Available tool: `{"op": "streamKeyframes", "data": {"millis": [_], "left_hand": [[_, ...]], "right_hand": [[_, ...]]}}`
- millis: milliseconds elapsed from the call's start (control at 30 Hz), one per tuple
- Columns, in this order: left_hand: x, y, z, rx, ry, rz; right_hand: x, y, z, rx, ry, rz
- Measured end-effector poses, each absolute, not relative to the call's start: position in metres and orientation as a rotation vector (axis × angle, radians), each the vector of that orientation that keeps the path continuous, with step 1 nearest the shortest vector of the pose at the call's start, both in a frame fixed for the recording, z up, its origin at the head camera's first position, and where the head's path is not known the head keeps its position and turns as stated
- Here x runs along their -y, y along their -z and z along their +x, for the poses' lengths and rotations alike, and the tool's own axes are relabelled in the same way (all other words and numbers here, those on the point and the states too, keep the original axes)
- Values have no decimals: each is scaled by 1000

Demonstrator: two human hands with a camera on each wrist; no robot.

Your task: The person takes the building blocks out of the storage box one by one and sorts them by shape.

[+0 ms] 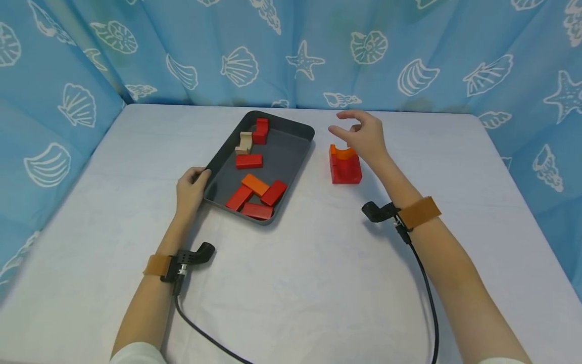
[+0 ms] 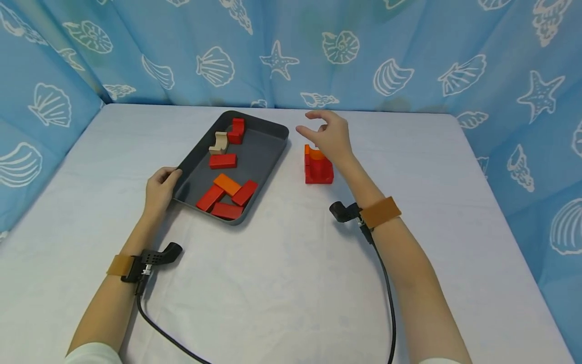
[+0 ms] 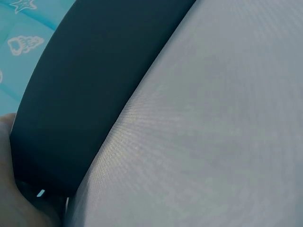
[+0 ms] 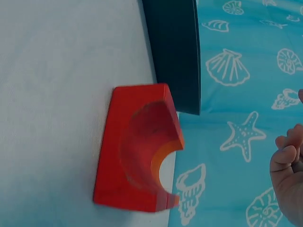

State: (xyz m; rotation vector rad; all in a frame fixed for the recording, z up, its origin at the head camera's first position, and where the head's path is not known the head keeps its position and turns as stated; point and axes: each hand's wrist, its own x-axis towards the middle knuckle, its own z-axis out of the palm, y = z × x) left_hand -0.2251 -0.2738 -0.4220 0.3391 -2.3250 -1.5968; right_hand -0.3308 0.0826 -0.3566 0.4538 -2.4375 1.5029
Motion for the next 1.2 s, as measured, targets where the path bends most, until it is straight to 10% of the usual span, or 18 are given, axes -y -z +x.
{"op": "streamKeyframes", "data": {"millis": [1200], "left_hand": [[273, 423, -225, 2321, 1579, 359]], "right_hand": [[1, 354, -329, 2335, -1521, 430]]}}
